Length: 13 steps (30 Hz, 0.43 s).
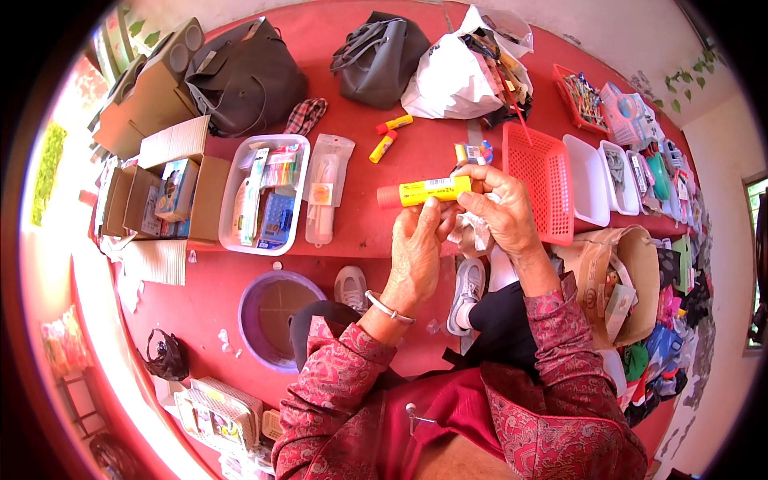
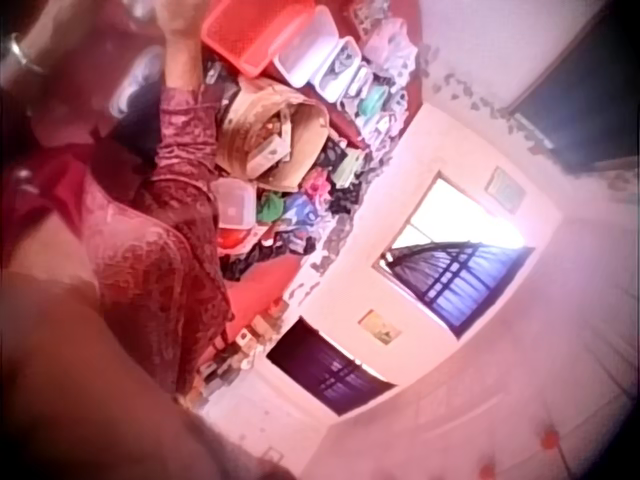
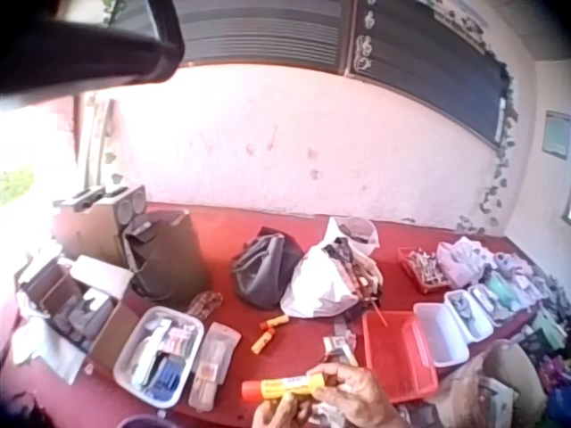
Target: The person sits on the floor and wipes various stationery items, including glue sticks and small plastic containers, using a white cloth. They handle the items one by one, wiping them down and placing them into a plastic basket.
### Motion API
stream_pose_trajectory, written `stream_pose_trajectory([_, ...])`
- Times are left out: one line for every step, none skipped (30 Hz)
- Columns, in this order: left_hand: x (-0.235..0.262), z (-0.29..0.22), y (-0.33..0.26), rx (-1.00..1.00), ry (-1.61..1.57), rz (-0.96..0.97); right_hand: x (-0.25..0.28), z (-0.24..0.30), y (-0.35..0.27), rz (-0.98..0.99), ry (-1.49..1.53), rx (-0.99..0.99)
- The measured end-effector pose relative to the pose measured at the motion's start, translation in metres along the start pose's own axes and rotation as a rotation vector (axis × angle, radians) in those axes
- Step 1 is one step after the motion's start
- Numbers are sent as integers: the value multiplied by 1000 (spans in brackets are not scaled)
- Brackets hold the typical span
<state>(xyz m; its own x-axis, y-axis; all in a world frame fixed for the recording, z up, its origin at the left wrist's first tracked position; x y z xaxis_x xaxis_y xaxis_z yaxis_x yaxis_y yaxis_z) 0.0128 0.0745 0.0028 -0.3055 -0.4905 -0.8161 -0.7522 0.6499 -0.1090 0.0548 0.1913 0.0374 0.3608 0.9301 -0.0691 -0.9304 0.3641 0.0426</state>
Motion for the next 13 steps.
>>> stream_pose_trajectory([-1, 0, 0, 5, -2, 1, 0, 0, 0, 4, -10, -3])
stream_pose_trajectory([-1, -1, 0, 5, -3, 3, 1, 0, 0, 9, -21, -7])
stream_pose_trajectory([-2, -2, -1, 5, -5, 4, 1, 0, 0, 13, -31, -10])
stream_pose_trajectory([-2, -3, -1, 4, -6, 7, 0, 0, 0, 13, -34, -10])
stream_pose_trajectory([-2, -2, -1, 7, -8, 3, 0, 1, 0, 14, -36, -10])
stream_pose_trajectory([0, -1, -1, 9, -10, -2, -1, 1, 0, 15, -39, -10])
stream_pose_trajectory([1, -1, -1, 12, -12, -6, -1, 1, 1, 12, -45, -9])
stream_pose_trajectory([0, -1, -1, 16, -13, -10, 0, 0, 1, 9, -52, -9])
stream_pose_trajectory([0, -1, -1, 19, -13, -13, 0, -1, 1, 7, -59, -8])
stream_pose_trajectory([1, -2, -1, 22, -15, -17, 0, -1, 1, 10, -47, -13])
stream_pose_trajectory([1, -1, -1, 22, -21, -19, 0, -2, 1, 13, -36, -18])
stream_pose_trajectory([2, 0, 0, 22, -27, -20, 0, -2, 1, 16, -24, -23])
stream_pose_trajectory([2, 0, 0, 22, -33, -22, 0, -2, 1, 17, -25, -24])
Point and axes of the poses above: each hand's wrist, its own y-axis towards the middle knuckle, its own x-axis out of the back of the hand, z = x × y, the point moved 2 cm from there along y, towards the middle knuckle, and after that the axes turned 1 degree about -x, right-handed, at the moved point
